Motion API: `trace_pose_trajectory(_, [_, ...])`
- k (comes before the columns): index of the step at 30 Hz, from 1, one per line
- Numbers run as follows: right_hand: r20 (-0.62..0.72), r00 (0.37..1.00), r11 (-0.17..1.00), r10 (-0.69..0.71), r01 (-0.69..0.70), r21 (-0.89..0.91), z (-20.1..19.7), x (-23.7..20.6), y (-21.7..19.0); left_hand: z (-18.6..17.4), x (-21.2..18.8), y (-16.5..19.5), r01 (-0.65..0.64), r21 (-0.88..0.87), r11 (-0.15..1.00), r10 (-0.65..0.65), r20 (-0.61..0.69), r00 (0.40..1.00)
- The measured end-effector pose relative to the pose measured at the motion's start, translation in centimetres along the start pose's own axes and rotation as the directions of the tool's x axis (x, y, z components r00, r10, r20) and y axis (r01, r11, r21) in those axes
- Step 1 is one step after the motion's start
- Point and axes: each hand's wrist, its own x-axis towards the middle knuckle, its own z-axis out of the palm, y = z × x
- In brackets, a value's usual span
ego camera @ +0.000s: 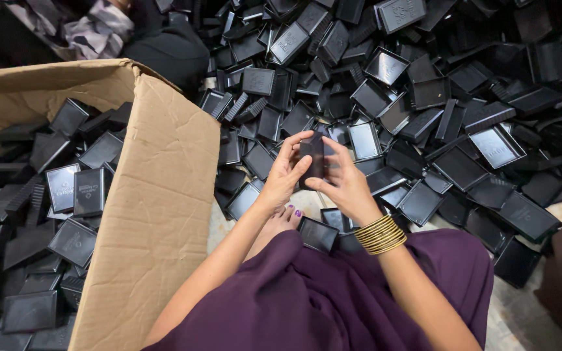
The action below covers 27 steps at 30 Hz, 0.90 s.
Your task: The person sits on the floor among a large pile of black plastic boxes and repeatedly picks up a base and lid, snaps the lid closed onto the base by hand, and places the closed box into a cardboard box beside them. Another person's hands occasionally sort boxes at the edge of the frame.
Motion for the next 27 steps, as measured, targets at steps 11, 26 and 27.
trace_pose_trajectory(11, [0.034, 0.997, 0.997, -0.074, 0.073, 0.017, -0.4, -0.4, 0.1, -0.1, 0.2, -2.8, -0.146, 0.18, 0.973, 0.174, -0.148, 0.974])
trace_pose_trajectory(26, [-0.085, 0.993, 0.996, -0.08, 0.083, 0.032, 0.4, 0.4, 1.3, 0.8, -0.3, -1.0, -0.153, 0.238, 0.959, 0.203, -0.2, 0.959])
trace_pose_trajectory(27, [-0.065, 0.997, 0.988, -0.033, 0.042, 0.149, 0.4, 0.4, 1.3, 0.9, -0.4, -0.9, -0.137, 0.228, 0.964, 0.19, -0.227, 0.955])
